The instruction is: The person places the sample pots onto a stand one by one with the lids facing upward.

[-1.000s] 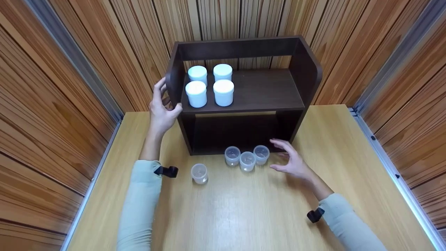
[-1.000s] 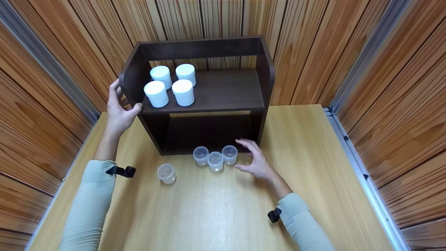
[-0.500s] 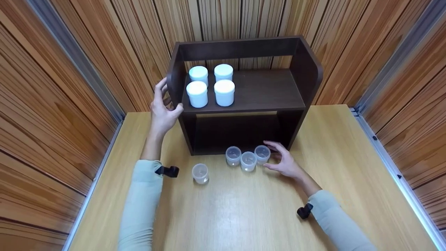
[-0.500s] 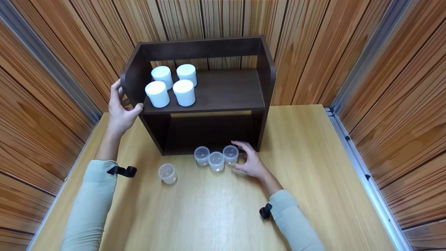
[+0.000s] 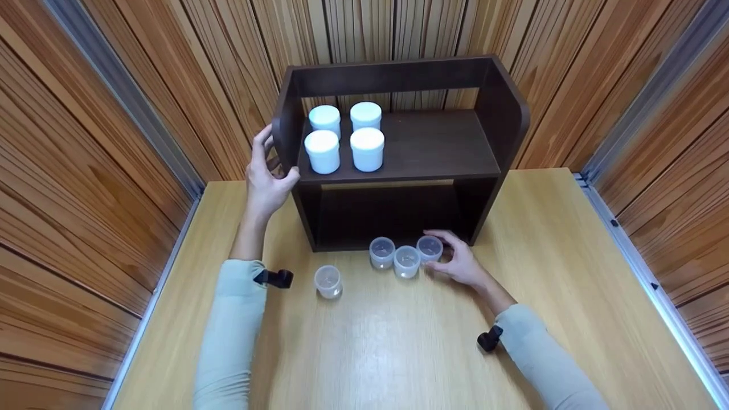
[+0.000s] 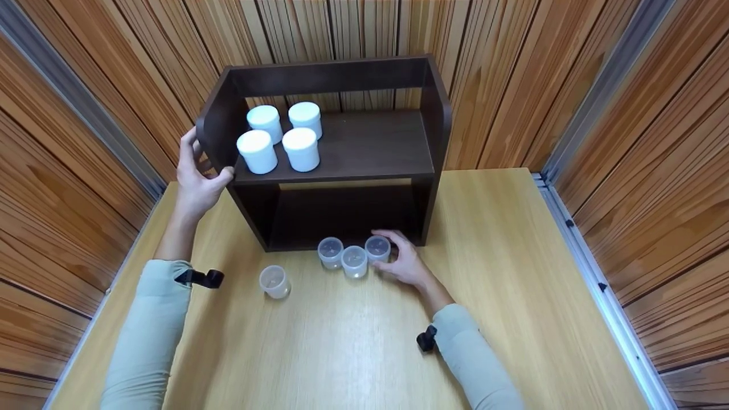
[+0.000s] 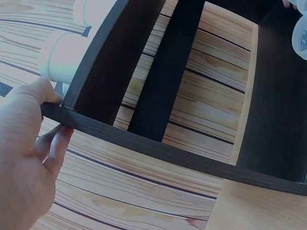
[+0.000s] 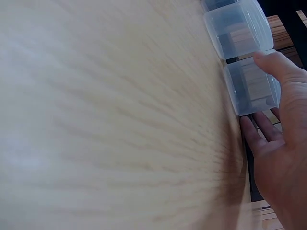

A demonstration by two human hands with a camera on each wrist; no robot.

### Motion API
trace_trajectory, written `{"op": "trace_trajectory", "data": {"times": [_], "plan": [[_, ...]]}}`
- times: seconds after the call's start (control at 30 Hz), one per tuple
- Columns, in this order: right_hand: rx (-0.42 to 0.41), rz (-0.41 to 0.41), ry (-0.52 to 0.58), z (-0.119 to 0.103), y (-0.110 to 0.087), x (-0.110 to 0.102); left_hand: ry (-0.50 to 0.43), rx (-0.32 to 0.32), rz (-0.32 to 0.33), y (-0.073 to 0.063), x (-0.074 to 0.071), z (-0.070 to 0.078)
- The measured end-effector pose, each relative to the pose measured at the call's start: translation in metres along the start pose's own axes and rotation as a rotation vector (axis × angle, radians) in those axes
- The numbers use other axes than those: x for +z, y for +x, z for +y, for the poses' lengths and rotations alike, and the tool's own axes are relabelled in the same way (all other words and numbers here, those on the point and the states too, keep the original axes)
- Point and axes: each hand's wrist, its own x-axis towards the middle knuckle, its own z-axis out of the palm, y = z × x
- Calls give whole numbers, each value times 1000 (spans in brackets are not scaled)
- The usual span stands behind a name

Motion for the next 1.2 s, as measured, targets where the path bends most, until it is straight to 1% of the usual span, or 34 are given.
{"op": "trace_trajectory", "data": {"times": [0.1, 0.3, 0.53, 0.73, 0.93, 1.2], "plan": [[12, 1, -1, -1, 1, 0, 8, 3, -5, 0, 0, 1], [28, -17, -15, -2, 2, -1, 6, -14, -14, 1, 0, 2], [41, -17, -24, -3, 3, -1, 4, 0, -13, 2, 1, 1], [49, -14, -36, -3, 2, -1, 10, -16, -13, 1, 1, 1], [21, 0, -23, -2, 0, -1, -14, -26, -8, 0, 1, 1], [-61, 39, -9, -8, 0, -4, -16, -36, -12, -1, 0, 1]]}}
